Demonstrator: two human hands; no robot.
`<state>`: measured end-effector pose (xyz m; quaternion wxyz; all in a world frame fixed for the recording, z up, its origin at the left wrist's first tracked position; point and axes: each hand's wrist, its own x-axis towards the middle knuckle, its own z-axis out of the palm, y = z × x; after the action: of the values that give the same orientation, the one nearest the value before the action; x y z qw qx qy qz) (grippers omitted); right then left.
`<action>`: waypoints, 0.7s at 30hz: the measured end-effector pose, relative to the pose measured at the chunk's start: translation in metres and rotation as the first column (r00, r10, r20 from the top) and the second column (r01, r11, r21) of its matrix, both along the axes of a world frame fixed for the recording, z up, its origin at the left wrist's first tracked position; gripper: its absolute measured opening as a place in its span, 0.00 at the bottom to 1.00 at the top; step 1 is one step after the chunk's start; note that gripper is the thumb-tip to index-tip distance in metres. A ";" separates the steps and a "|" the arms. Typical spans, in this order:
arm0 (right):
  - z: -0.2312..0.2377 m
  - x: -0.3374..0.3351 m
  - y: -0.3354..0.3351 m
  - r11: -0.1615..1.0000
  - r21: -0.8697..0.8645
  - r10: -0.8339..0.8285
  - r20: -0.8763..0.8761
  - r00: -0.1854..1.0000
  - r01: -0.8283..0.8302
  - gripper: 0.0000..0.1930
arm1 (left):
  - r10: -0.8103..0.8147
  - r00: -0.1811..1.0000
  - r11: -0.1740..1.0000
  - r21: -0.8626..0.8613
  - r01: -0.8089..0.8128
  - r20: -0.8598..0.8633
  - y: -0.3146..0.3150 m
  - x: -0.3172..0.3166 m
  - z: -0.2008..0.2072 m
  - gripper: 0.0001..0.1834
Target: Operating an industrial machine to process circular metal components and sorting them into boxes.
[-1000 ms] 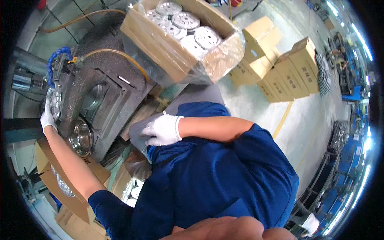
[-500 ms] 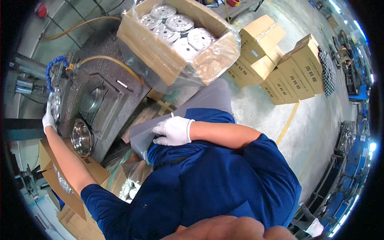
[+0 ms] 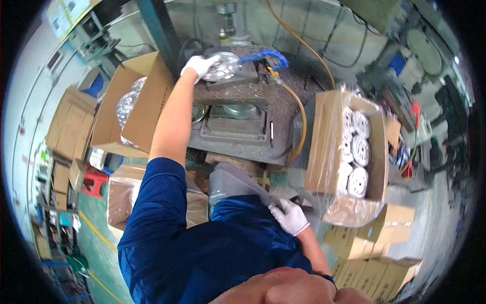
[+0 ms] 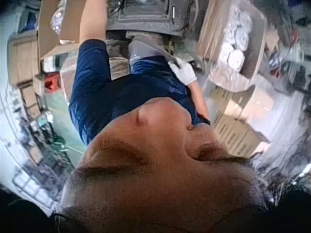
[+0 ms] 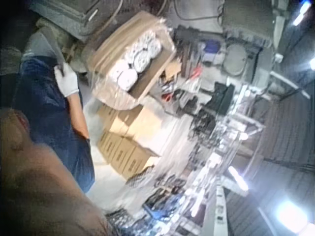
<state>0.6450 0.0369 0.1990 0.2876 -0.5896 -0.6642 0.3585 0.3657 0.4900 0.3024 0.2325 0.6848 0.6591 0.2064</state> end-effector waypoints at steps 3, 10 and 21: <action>-0.003 0.002 0.011 1.000 -0.018 0.021 -0.042 0.999 -0.021 0.13 | 0.011 0.998 1.000 0.004 -0.011 0.057 -0.006 -0.006 0.006 0.43; 0.001 -0.005 0.027 0.999 -0.037 0.015 -0.012 1.000 -0.015 0.19 | 0.051 0.997 0.980 0.190 -0.060 0.052 -0.004 -0.002 -0.003 0.37; -0.004 0.007 0.028 1.000 -0.007 0.027 0.132 0.991 -0.026 0.17 | 0.249 0.904 0.860 0.351 -0.371 0.347 -0.081 -0.052 0.000 0.28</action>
<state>0.6522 0.0649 0.1952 0.2366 -0.6039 -0.6888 0.3240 0.3142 0.4095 0.3028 0.1410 0.5640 0.6624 0.4725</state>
